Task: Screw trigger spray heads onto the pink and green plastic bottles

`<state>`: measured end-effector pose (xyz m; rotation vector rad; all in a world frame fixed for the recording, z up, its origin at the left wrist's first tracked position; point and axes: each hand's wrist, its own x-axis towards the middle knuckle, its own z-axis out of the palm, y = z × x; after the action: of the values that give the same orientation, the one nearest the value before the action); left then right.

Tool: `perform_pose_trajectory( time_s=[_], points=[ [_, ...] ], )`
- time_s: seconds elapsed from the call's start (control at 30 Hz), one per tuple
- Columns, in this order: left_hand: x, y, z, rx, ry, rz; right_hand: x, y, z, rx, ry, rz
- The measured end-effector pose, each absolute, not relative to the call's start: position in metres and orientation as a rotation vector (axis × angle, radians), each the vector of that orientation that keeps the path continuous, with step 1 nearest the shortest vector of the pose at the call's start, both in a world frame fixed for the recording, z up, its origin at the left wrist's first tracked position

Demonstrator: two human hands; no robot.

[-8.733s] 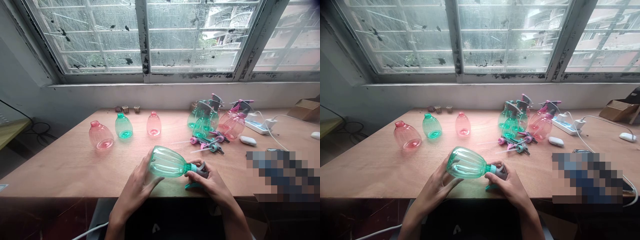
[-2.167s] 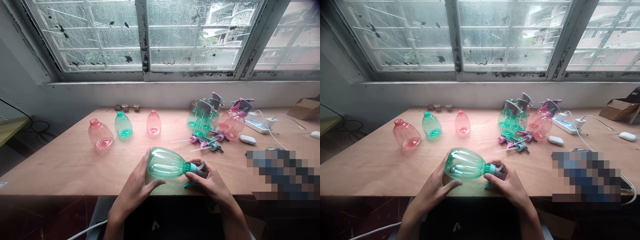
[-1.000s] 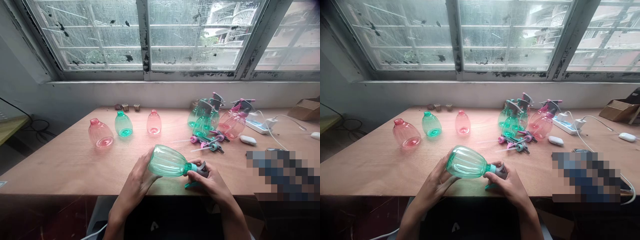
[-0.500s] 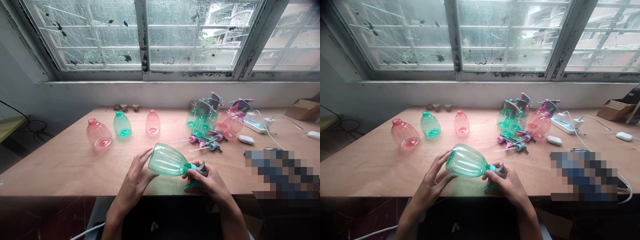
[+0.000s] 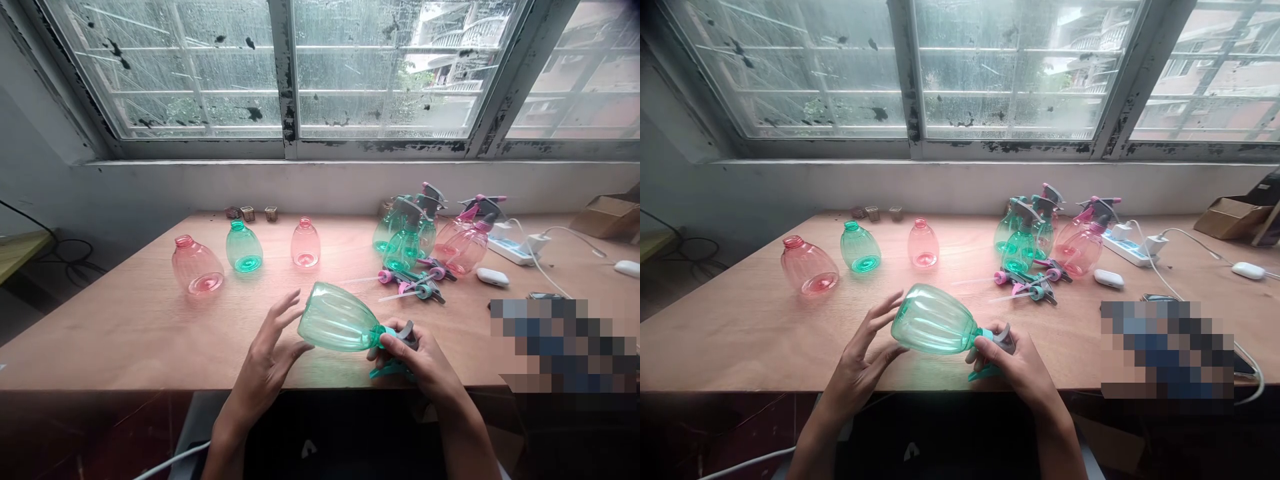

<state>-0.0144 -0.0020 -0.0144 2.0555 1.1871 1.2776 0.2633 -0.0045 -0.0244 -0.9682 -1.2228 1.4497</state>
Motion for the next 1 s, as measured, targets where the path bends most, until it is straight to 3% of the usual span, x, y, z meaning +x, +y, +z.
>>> perform_pose_trajectory(
  time_s=[0.33, 0.77, 0.9, 1.0],
  points=[
    [-0.018, -0.003, -0.015, 2.023, 1.358, 1.123, 0.26, -0.002, -0.025, -0.96, -1.188, 1.486],
    [-0.019, -0.005, -0.016, 1.886, 1.07, 1.376, 0.262, -0.003, -0.023, -0.894, -1.316, 1.421],
    [-0.025, -0.011, -0.021, 1.749, 1.018, 1.31, 0.261, -0.008, -0.023, -0.923, -1.33, 1.288],
    [-0.02, -0.016, -0.02, 1.686, 0.994, 1.231, 0.264, -0.018, -0.013, -0.978, -1.497, 0.957]
  ],
)
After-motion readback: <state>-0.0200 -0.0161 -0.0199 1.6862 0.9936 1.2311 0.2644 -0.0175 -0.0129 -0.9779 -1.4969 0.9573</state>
